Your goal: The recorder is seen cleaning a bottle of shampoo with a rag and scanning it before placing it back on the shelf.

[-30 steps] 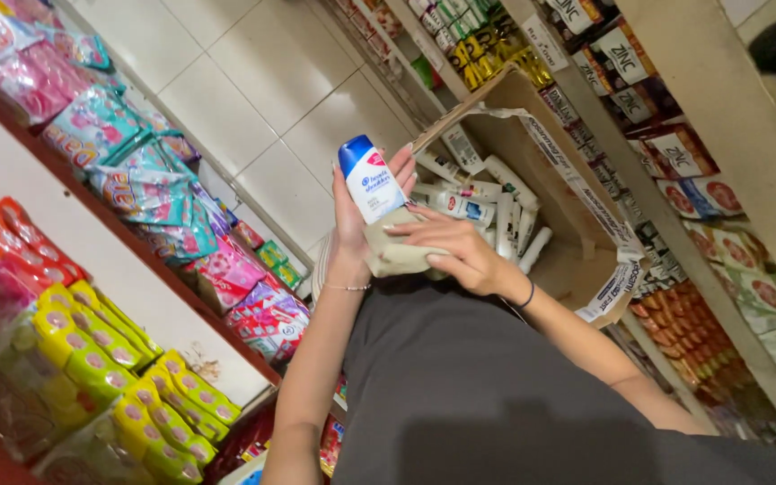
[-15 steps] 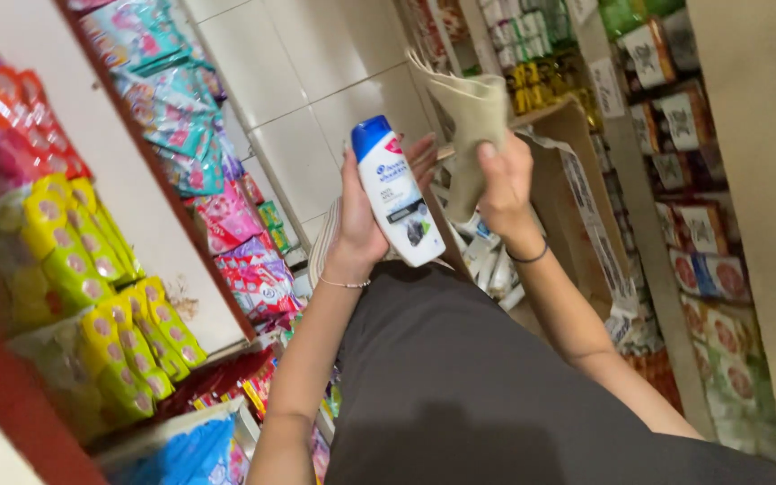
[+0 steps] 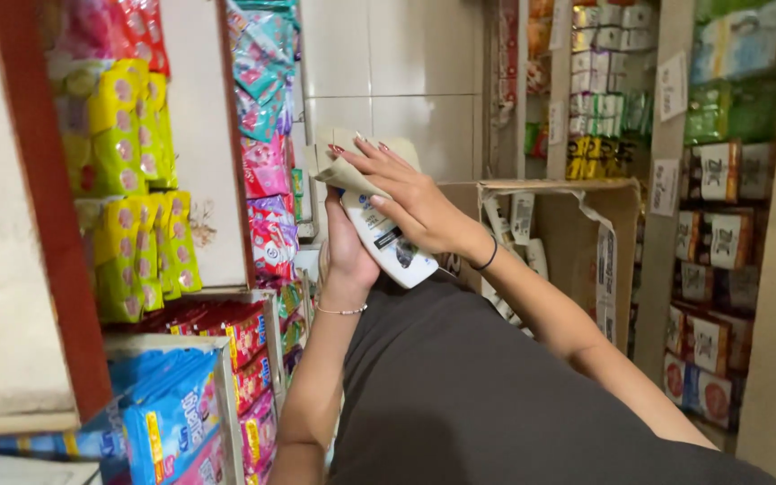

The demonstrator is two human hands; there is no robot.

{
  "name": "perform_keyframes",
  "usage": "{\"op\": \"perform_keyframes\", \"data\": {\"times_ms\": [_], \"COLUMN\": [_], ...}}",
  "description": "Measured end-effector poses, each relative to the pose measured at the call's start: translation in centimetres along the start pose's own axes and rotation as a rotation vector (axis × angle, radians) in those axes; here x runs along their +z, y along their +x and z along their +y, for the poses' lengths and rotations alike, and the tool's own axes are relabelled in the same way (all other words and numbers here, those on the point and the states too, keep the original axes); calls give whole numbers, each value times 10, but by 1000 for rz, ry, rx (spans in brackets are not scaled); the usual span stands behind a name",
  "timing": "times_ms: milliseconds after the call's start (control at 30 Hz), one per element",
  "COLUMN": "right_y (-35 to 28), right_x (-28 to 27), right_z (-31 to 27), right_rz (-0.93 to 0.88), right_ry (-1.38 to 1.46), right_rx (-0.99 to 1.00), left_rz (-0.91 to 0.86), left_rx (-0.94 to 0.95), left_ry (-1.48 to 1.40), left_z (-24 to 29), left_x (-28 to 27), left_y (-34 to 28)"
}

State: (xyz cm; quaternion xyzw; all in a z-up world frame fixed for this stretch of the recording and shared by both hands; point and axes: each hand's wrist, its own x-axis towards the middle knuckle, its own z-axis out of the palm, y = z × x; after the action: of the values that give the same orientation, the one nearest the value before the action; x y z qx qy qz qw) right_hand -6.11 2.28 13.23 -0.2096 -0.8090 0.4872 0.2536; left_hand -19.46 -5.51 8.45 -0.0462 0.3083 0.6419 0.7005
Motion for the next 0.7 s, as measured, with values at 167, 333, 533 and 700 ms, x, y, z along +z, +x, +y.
{"op": "perform_keyframes", "data": {"times_ms": [167,333,533,700], "right_y": [12,15,5,-22], "right_x": [6,19,17,5], "right_z": [-6,-7,-17,-17], "right_rz": [-106,-190,-284,-236], "right_ry": [29,47,51,115], "right_rx": [-69,-114,-175,-143], "left_rz": [11,99,-18,-124], "left_rx": [121,164,170,45], "left_ry": [-25,-46,-197,-224], "left_z": [-2,-3,-1,8], "left_x": [-19,-48,-63,-33], "left_y": [-13,-20,-20,-8]}}
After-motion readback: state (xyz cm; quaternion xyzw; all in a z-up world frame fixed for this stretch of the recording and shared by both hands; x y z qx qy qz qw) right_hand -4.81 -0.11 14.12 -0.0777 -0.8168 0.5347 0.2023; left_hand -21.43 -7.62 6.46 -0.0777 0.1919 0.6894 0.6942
